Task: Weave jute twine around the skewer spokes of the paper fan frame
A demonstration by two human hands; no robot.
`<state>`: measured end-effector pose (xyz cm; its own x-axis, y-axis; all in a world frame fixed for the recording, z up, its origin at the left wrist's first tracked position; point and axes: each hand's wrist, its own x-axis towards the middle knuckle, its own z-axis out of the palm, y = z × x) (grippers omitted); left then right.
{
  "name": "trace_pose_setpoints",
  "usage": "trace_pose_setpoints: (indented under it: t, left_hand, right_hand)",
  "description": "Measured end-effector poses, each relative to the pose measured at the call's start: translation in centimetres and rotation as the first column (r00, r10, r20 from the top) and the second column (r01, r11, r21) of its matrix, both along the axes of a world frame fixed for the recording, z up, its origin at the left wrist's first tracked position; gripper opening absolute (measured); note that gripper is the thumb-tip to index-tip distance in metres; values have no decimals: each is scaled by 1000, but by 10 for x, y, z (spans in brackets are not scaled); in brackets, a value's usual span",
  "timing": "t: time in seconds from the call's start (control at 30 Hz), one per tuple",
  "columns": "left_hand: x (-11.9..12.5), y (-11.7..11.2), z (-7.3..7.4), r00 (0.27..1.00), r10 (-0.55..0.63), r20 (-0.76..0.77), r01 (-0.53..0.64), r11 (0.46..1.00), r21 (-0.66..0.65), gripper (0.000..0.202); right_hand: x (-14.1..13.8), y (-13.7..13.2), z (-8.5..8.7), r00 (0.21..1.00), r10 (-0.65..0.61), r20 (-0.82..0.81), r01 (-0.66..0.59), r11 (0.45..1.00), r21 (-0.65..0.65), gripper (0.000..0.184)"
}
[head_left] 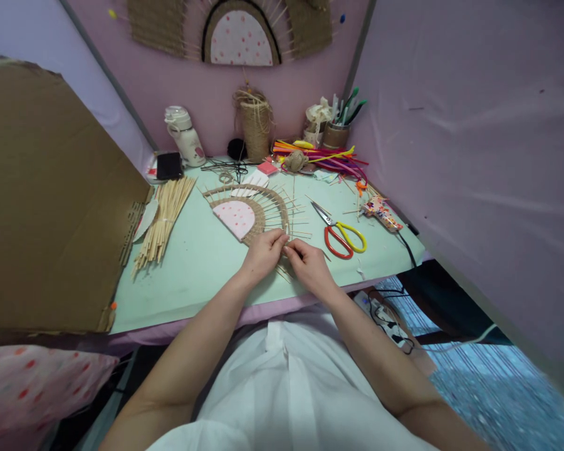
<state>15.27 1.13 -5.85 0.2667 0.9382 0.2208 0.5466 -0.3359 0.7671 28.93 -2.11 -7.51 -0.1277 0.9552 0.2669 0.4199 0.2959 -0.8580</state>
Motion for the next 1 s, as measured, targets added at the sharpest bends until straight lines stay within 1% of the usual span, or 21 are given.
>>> trace_pose_setpoints:
  t: [0.1, 0.17, 0.33, 0.43, 0.5, 0.53, 0.57, 0.63, 0.7, 0.77, 0.83, 0.9, 0.93, 0.97, 1.0]
  left_hand:
    - [3, 2, -2, 991, 114, -63, -109, 991, 81, 30]
    - [6, 3, -4, 978, 178, -107, -167, 980, 108, 29]
    - [9, 8, -8, 949, 253, -188, -231, 964, 128, 29]
    - [0, 20, -3, 923, 348, -165, -329, 935, 132, 28]
    - [-9, 30, 5, 902, 422, -92, -408, 902, 140, 28]
    - [-13, 35, 9, 897, 440, -45, -429, 890, 154, 29]
    - [-17, 38, 13, 901, 434, -5, -428, 890, 161, 30]
    - [-22, 42, 20, 918, 389, 82, -396, 909, 127, 30]
    - [-24, 40, 25, 915, 349, 204, -363, 931, 35, 29]
    - [-25, 32, 29, 876, 316, 365, -306, 948, -86, 27]
    - [-25, 18, 33, 803, 270, 531, -219, 963, -158, 24]
    - [-21, -2, 38, 704, 231, 671, -193, 972, -133, 15]
    - [-17, -14, 39, 688, 217, 693, -179, 975, -128, 13]
    - [-10, -27, 40, 703, 205, 680, -152, 979, -137, 10]
    - [-2, -40, 38, 739, 181, 648, -99, 982, -161, 7]
  right_hand:
    - [-2, 4, -1, 1000, 6, 2, -6, 1000, 19, 23]
    - [-3, 7, -3, 1000, 8, -3, -8, 1000, 23, 22]
    - [-3, 7, -5, 1000, 5, -24, -5, 1000, 13, 22]
    - [-2, -3, -4, 998, 62, -31, -62, 998, 0, 22]
    - [-2, -10, -3, 995, 87, -50, -88, 996, -14, 23]
    - [-2, -13, -3, 995, 78, -68, -80, 997, -22, 24]
    - [-3, -15, -3, 994, 57, -88, -60, 998, -29, 24]
    - [-4, -17, -2, 993, 17, -117, -22, 999, -41, 25]
    - [-6, -16, -1, 993, 5, -120, -11, 999, -46, 25]
    - [-7, -15, -1, 993, 0, -117, -6, 999, -47, 24]
    - [-7, -14, -1, 993, -10, -121, 2, 998, -60, 24]
    - [-5, -11, 0, 989, -1, -149, -13, 995, -94, 25]
    - [-2, -8, 1, 985, 16, -171, -37, 992, -118, 25]
    - [2, -5, 3, 979, 48, -197, -78, 986, -147, 25]
    - [6, 0, 4, 969, 90, -228, -133, 975, -180, 25]
